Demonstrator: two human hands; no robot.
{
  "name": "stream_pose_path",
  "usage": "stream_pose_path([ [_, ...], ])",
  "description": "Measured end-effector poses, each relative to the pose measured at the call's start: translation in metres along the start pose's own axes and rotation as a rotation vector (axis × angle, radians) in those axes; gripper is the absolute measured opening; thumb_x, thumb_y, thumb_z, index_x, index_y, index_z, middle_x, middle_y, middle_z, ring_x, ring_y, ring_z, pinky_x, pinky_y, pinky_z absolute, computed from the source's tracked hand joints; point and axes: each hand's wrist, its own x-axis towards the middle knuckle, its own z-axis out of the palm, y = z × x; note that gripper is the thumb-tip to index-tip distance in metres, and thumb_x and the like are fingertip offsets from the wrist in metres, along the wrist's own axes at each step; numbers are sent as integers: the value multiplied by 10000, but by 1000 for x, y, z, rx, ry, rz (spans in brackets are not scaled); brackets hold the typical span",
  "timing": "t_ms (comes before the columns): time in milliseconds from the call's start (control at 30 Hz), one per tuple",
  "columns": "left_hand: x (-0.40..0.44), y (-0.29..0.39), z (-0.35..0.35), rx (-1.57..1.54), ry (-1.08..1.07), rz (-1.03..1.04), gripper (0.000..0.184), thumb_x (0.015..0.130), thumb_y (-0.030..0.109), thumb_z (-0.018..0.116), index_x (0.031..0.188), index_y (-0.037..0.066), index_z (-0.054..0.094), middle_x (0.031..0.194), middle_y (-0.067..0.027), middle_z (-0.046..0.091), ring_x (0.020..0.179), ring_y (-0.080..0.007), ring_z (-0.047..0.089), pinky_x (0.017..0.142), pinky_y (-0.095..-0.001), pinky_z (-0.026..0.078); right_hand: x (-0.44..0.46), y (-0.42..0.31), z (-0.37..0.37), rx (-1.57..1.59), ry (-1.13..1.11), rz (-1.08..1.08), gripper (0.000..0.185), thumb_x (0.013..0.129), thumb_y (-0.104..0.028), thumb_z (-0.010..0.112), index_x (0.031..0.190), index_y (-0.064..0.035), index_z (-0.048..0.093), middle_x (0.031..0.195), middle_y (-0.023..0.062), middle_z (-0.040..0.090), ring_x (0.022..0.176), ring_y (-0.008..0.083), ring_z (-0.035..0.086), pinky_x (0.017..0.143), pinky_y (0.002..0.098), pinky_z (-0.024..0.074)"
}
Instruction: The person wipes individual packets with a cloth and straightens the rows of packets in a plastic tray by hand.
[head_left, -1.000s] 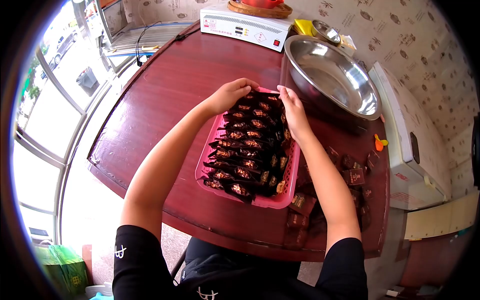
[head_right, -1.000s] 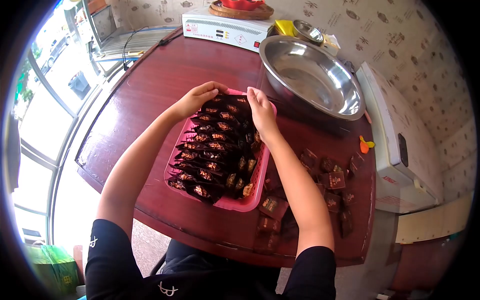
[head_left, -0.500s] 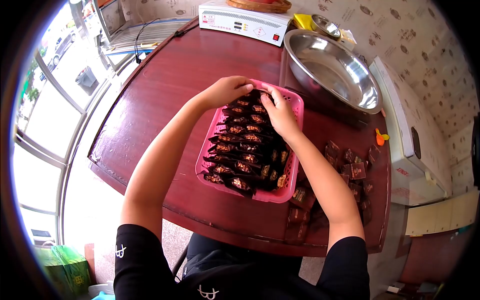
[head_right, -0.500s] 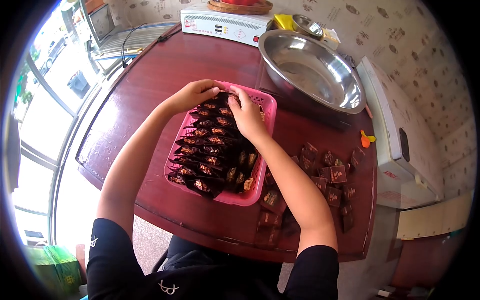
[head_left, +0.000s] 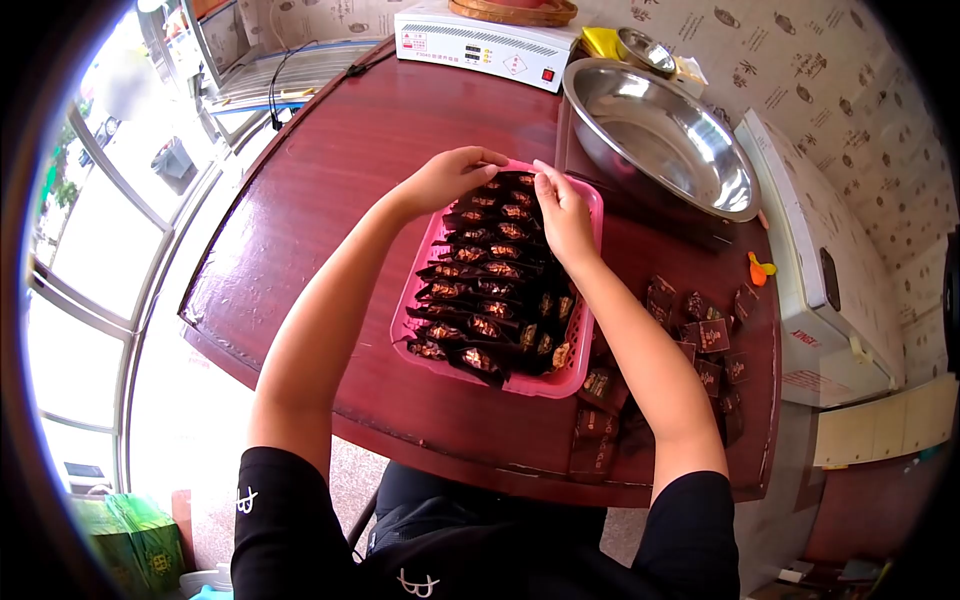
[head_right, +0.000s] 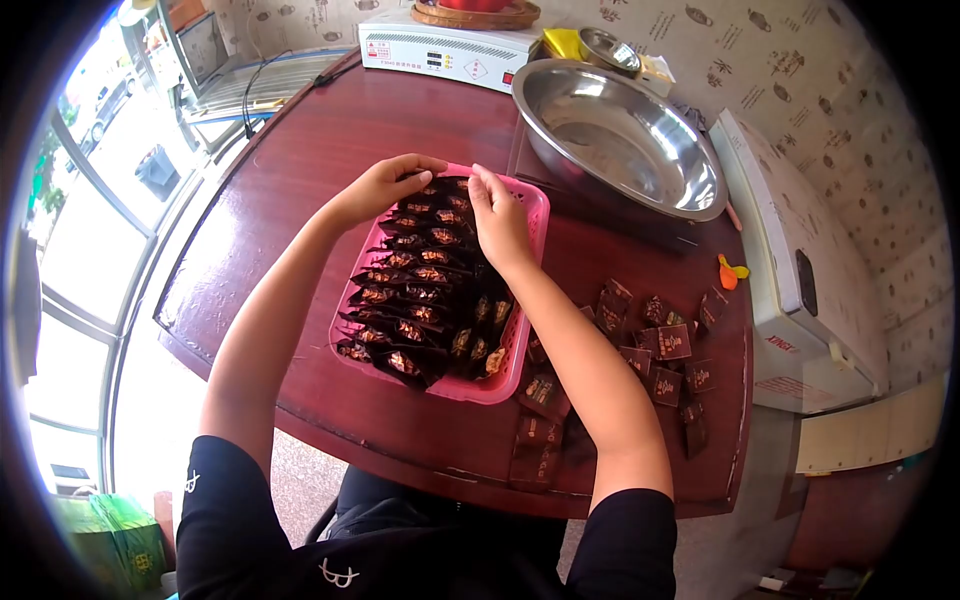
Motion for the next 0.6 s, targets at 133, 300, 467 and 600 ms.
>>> stream_pose_path([
  [133,0,-1,0,-47,39,-36,360,1019,193,529,1309,-20,547,1180,-59,631,1081,-120,565,982,-289,445,1,-1,0,7,24,11,448,1044,-374,445,1264,-8,581,1164,184,674,1118,263,634,953,339,461],
  [300,0,5,0,-58,43,-86,370,1023,212,524,1314,-15,545,1186,-64,630,1095,-118,557,991,-293,437,4,9,0,16,15,-34,459,1050,-397,414,1276,-27,563,1185,203,655,1154,304,609,982,367,444],
  [467,2,-8,-2,-113,133,-16,372,1019,250,542,1302,9,564,1266,-59,591,1101,-105,539,973,-283,435,7,17,2,60,55,-25,463,1050,-393,415,1287,-17,546,1212,199,645,1173,297,597,996,371,436],
  [600,3,9,3,178,462,326,308,966,211,598,1227,49,621,1311,-161,563,1256,-287,513,1047,-394,423,7,10,-6,219,212,-72,390,1047,-324,456,1234,-1,568,1166,172,664,1123,227,615,974,342,450],
])
